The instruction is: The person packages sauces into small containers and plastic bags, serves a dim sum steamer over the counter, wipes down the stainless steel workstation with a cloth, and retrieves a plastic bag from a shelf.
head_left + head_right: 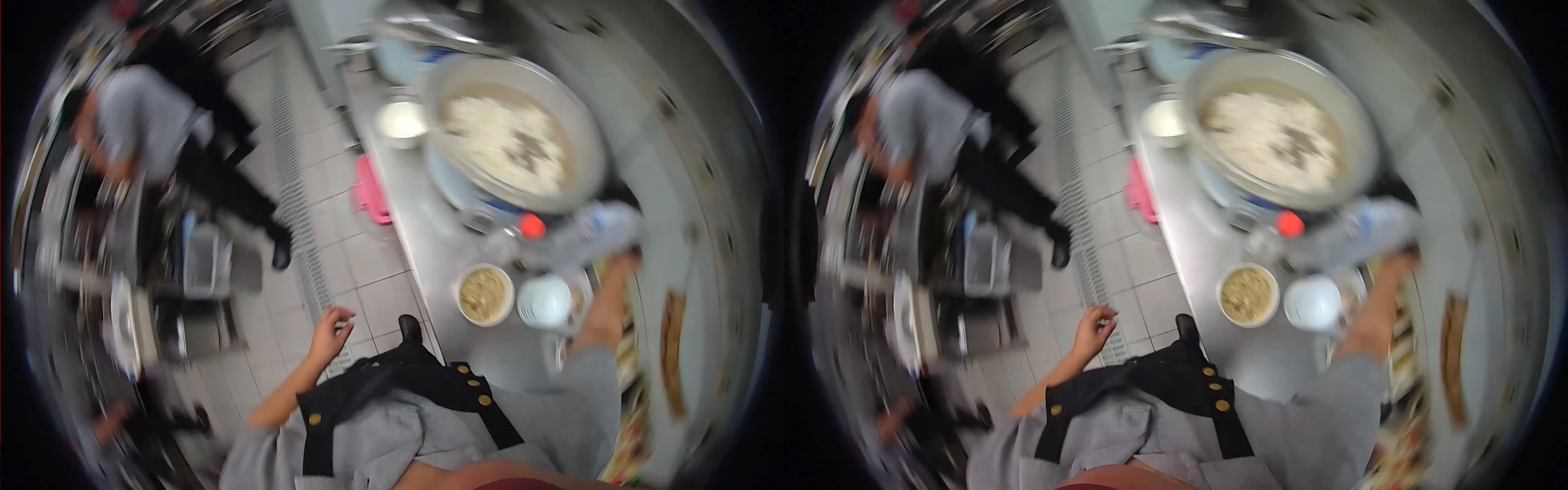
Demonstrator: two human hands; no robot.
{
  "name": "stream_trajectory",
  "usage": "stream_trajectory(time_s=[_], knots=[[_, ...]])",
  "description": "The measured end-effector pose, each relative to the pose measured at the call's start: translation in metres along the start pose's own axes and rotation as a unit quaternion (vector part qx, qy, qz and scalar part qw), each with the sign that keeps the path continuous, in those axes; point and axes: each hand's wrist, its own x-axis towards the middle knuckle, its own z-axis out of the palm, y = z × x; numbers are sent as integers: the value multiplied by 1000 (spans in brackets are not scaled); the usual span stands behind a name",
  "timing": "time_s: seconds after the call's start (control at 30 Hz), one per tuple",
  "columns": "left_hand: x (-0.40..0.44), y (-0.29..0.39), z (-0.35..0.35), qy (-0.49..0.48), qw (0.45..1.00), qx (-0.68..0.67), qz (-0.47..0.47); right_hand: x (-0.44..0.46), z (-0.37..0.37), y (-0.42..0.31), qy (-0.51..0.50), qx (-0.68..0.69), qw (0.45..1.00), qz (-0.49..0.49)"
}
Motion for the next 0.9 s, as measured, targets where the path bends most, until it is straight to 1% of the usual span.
stream_trajectory(time_s=[0.03, 0.07, 0.1, 0.13, 0.17, 0.2, 0.23, 0.27, 0.33, 0.37, 0.43, 0.47, 0.5, 0.53, 0.57, 0.6, 0.63, 0.67, 0.7, 0.73, 0.77, 0.8, 0.83, 0.87, 0.9], knots=[[3, 3, 1, 3, 1000, -4, 5, 37, -27, 30, -50, -173, 976, -125], [5, 3, 3, 1, 1000, -3, 11, 61, -49, 45, -109, -342, 909, -210], [4, 4, 5, 2, 1000, -12, -3, 50, -44, 44, -88, -329, 913, -225], [4, 5, 7, -4, 1000, -20, -9, 32, -33, 22, -137, -455, 844, -248], [4, 7, 6, 23, 999, -22, -28, -3, -10, -2, -156, -612, 723, -279], [4, 9, 5, -14, 999, 1, -36, -7, -4, 1, -184, -516, 811, -205], [3, 10, 6, -58, 997, 25, -41, -17, -1, -1, -200, -414, 880, -121], [1, 10, 8, -53, 997, 26, -48, -21, 2, -5, -207, -413, 879, -117], [2, 6, 11, -96, 993, 63, -17, -20, -6, -10, -227, -348, 909, -39], [5, 4, 11, -96, 993, 66, -16, -19, -7, -14, -233, -313, 921, -1], [10, 4, 11, -107, 990, 82, 36, -19, -7, -21, -242, -239, 937, 72], [13, 7, 9, -104, 990, 89, 42, -18, -10, -25, -235, -239, 939, 73], [15, 10, 4, -119, 987, 92, 52, -16, -14, -34, -204, -374, 895, -130], [20, 13, 2, -94, 992, 71, 52, -17, -24, -56, -149, -499, 791, -320], [24, 15, 5, -84, 994, 48, 54, -87, 15, -103, -67, -545, 760, -348], [26, 9, 7, -67, 994, 54, 66, -62, -9, -104, -58, -534, 716, -445], [28, 11, 5, -69, 994, 61, 60, -98, 19, -124, -47, -406, 820, -400], [29, 12, 4, -74, 993, 70, 54, -98, 18, -136, -69, -496, 707, -500], [30, 10, 3, -80, 994, 52, 58, -169, 75, -173, -54, -359, 863, -352], [30, 8, 2, -84, 994, 34, 59, -177, 89, -185, -112, -338, 845, -399], [31, 3, 3, -131, 987, 39, 84, -206, 110, -207, -149, -407, 750, -499], [31, -4, 3, -111, 991, 30, 76, -220, 129, -225, -179, -455, 674, -555], [31, -9, 3, -83, 994, 20, 64, -232, 146, -239, -265, -426, 675, -541], [30, -10, 3, -103, 991, 23, 77, -239, 157, -249, -313, -452, 641, -536], [29, -10, 2, -99, 992, 20, 74, -244, 166, -250, -331, -484, 614, -528]])
